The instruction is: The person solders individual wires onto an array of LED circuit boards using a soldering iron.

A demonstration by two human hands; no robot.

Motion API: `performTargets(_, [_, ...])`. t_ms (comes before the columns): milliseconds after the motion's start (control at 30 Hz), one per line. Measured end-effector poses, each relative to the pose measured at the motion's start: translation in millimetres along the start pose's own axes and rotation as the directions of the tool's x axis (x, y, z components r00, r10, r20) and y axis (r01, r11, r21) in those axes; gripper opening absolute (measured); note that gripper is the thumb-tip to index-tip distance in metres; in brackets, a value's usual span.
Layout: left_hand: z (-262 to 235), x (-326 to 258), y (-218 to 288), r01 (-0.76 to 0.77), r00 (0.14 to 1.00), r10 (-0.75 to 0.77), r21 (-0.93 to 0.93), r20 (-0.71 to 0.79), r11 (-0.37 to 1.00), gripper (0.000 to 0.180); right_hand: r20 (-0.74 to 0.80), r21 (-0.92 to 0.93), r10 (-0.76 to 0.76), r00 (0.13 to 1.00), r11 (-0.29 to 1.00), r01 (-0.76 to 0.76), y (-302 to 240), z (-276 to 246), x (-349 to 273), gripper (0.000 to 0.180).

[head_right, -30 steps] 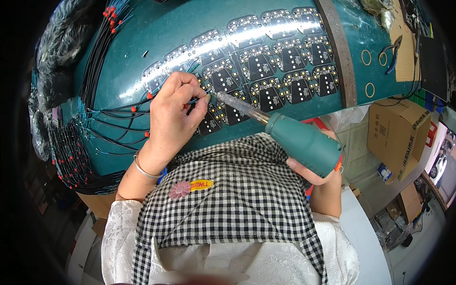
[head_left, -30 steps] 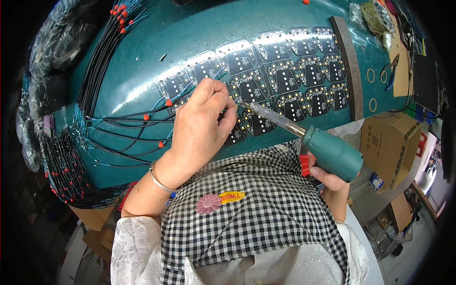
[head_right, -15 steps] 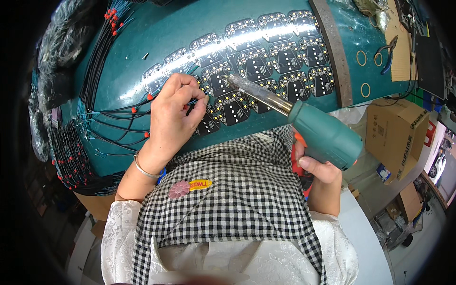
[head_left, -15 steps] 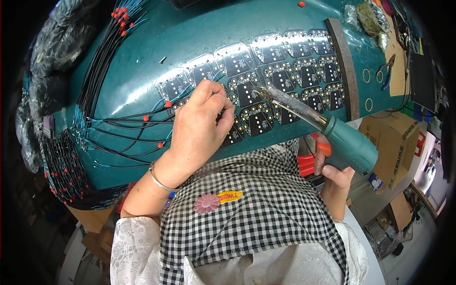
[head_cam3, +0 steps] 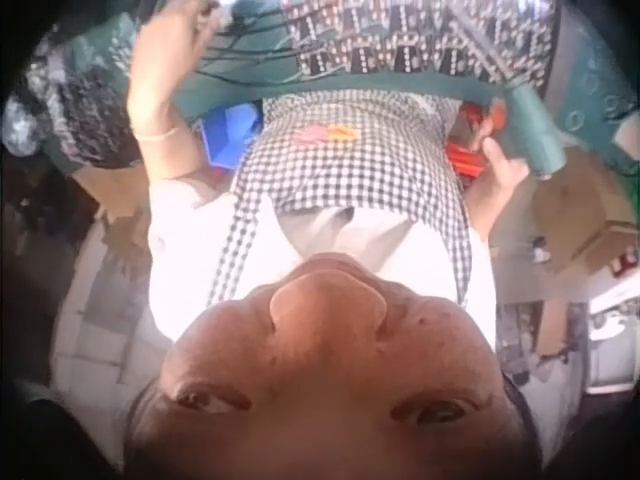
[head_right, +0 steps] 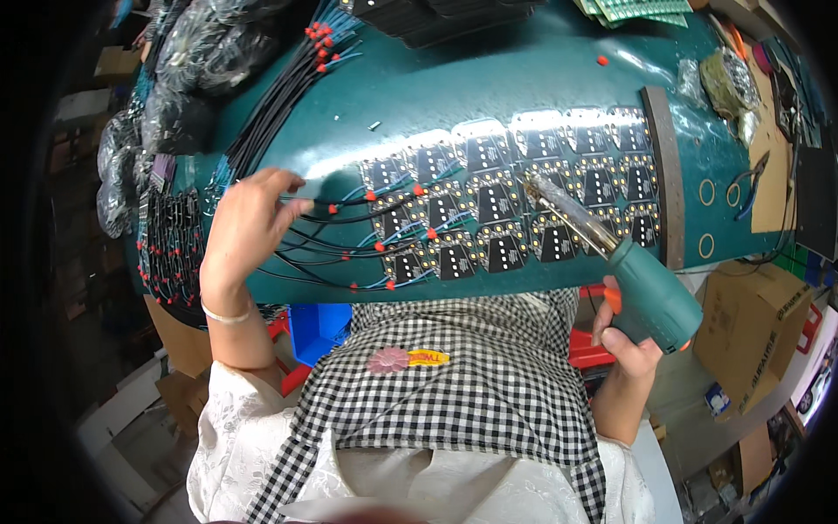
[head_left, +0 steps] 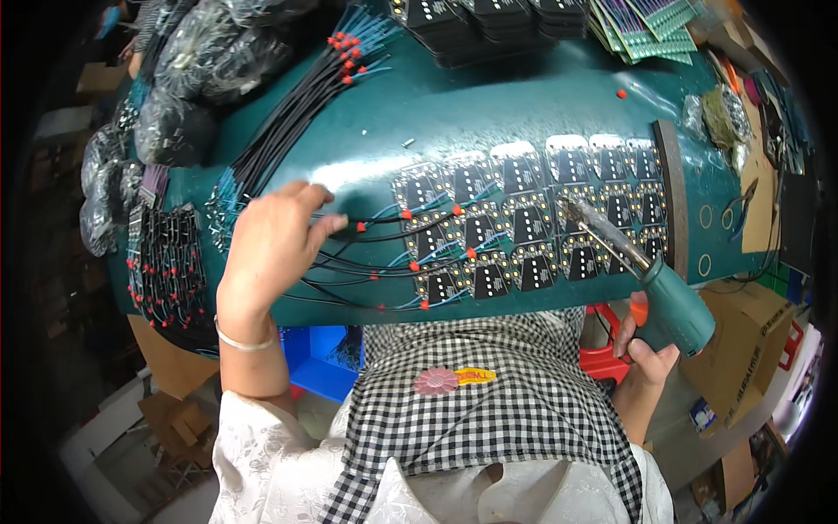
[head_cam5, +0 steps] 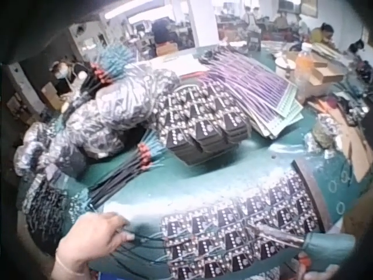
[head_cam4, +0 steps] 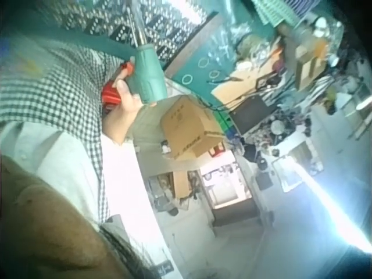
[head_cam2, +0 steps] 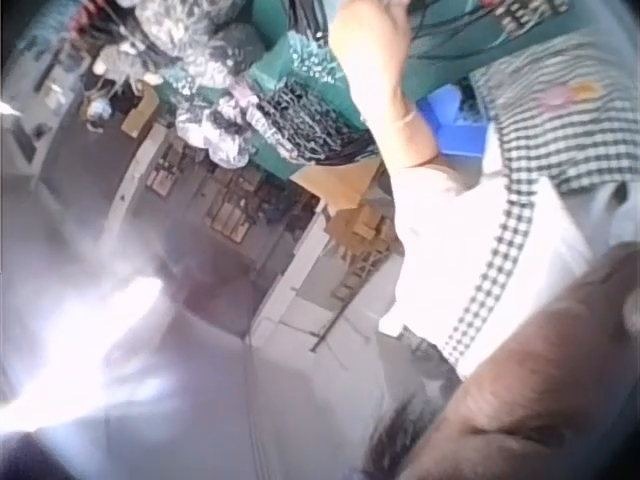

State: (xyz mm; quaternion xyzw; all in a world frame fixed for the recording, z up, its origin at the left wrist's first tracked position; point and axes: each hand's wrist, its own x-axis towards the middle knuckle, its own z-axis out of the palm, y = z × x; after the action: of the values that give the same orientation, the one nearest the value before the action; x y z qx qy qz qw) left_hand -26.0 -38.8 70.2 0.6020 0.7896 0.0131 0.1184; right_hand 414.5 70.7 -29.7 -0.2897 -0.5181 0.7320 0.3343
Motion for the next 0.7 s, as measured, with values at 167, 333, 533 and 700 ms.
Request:
performTargets(167, [12.5, 77.2, -16.4, -0.109, 0.937, 0.077, -0.075, -0.341, 0.991, 0.011, 0.005, -0.007, -0.006, 1.000, 1.000, 0.006, -0.2, 12.2, 3.4, 0.069])
performTargets(333, [44.4, 137.1, -40.3, -0.077, 0.835, 0.055, -0.018, -0.547, 0.997, 0.013, -0.060, -0.075, -0.028, 0.998, 0.997, 0.024, 3.3, 18.0, 0.1, 0.069])
performTargets(533, [39.9, 138.8, -39.1, -0.113, 0.786, 0.072, -0.029, -0.614, 0.993, 0.012, -0.020, -0.010, -0.013, 1.000, 1.000, 0.013, 5.6, 8.0, -10.5, 0.069])
performTargets(700, [46.1, 148.8, -38.1, -0.116, 0.780, 0.145, 0.087, -0.609, 0.989, 0.016, -0.053, 0.020, 0.007, 0.999, 1.000, -0.006, 2.9, 8.7, -3.9, 0.066])
